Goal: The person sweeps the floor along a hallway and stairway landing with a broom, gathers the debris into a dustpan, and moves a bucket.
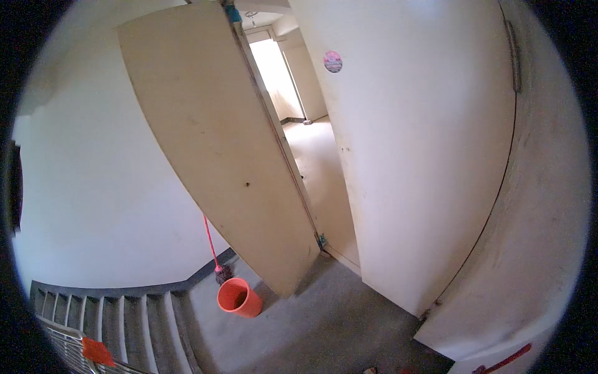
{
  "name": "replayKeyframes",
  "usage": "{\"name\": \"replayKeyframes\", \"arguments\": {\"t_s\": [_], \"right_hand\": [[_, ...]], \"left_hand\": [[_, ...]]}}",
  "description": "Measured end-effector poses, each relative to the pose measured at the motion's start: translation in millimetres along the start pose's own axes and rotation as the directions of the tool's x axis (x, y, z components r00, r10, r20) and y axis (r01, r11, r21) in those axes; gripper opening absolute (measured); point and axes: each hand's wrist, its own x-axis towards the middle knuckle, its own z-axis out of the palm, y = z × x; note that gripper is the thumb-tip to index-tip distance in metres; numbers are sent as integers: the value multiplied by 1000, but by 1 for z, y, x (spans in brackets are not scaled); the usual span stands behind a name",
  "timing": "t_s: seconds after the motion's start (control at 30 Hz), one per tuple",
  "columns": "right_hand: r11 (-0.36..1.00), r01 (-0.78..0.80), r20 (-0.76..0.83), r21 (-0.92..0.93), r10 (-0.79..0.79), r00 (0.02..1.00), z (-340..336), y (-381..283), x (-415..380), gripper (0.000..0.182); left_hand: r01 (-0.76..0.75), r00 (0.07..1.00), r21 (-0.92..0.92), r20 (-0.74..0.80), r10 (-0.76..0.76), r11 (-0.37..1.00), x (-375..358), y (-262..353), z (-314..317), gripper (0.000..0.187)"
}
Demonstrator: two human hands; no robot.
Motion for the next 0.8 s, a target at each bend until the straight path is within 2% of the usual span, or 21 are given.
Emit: {"name": "replayKeyframes", "arguments": {"t_s": [0.1, 0.13, 0.2, 0.27, 0.3, 0.33, 0.37, 0.4, 0.43, 0.47, 0.5, 0.53, 0.6, 0.63, 0.67, 0.7, 0.73, 0.77, 0.8], "right_hand": [[989, 61, 70, 138, -71, 995, 10, 3, -82, 18], [1000, 18, 229, -10, -15, 973, 12, 3, -91, 32], [965, 238, 307, -113, -194, 932, 35, -15, -124, 21], [866, 456, 393, -205, -354, 849, 74, -72, -186, 15], [874, 481, 324, -63, -438, 839, 93, -110, -235, 15], [902, 414, 474, -121, -314, 823, 107, -156, -264, 15], [926, 368, 416, 81, -367, 832, 120, -161, -283, 16], [935, 325, 525, 144, -351, 776, 136, -190, -306, 16], [872, 468, 653, -145, -271, 707, 143, -226, -324, 12], [675, 730, 655, -111, -502, 564, 157, -188, -303, 15], [656, 747, 719, -108, -467, 514, 161, -181, -300, 12], [689, 715, 767, -122, -392, 508, 166, -191, -304, 11], [783, 592, 796, -191, -229, 560, 167, -202, -307, 16], [826, 559, 735, -73, -334, 590, 150, -239, -352, 25], [875, 484, 744, -13, -315, 589, 137, -209, -313, 28], [802, 598, 700, 18, -437, 565, 134, -253, -365, 27], [944, 322, 623, 72, -294, 725, 147, -249, -354, 17], [960, 217, 603, 178, -281, 746, 151, -258, -366, 12], [964, 199, 588, 178, -266, 764, 149, -260, -363, 12]], "left_hand": [[-32, 999, -17, -10, 32, 999, -14, -21, -9, 46], [-43, 999, -23, -15, 43, 999, -22, -28, -12, 47], [-64, 998, -34, -20, 63, 997, -35, -47, -14, 47], [-85, 996, -51, -21, 84, 995, -50, -72, -16, 48], [-93, 996, -59, -19, 92, 994, -58, -85, -15, 48], [-102, 995, -74, -22, 101, 992, -70, -102, -13, 48], [-111, 994, -92, -29, 109, 990, -87, -125, -10, 48], [-124, 992, -109, -31, 121, 986, -98, -144, -5, 49], [-137, 990, -126, -35, 134, 983, -111, -164, 1, 49], [-152, 988, -136, -41, 148, 979, -122, -184, 9, 49], [-164, 986, -142, -39, 160, 976, -134, -204, 15, 49], [-163, 987, -149, -35, 159, 975, -150, -226, 25, 50], [-133, 991, -157, -14, 132, 979, -183, -261, 42, 50], [-119, 993, -148, -2, 120, 982, -200, -276, 50, 50], [-99, 995, -146, 8, 101, 984, -220, -288, 55, 51], [-80, 997, -141, 13, 82, 987, -237, -298, 58, 51], [-58, 998, -141, 10, 60, 988, -251, -305, 59, 51], [-36, 999, -147, -2, 36, 988, -264, -310, 60, 51], [-15, 1000, -150, -8, 14, 989, -275, -316, 61, 52]]}}
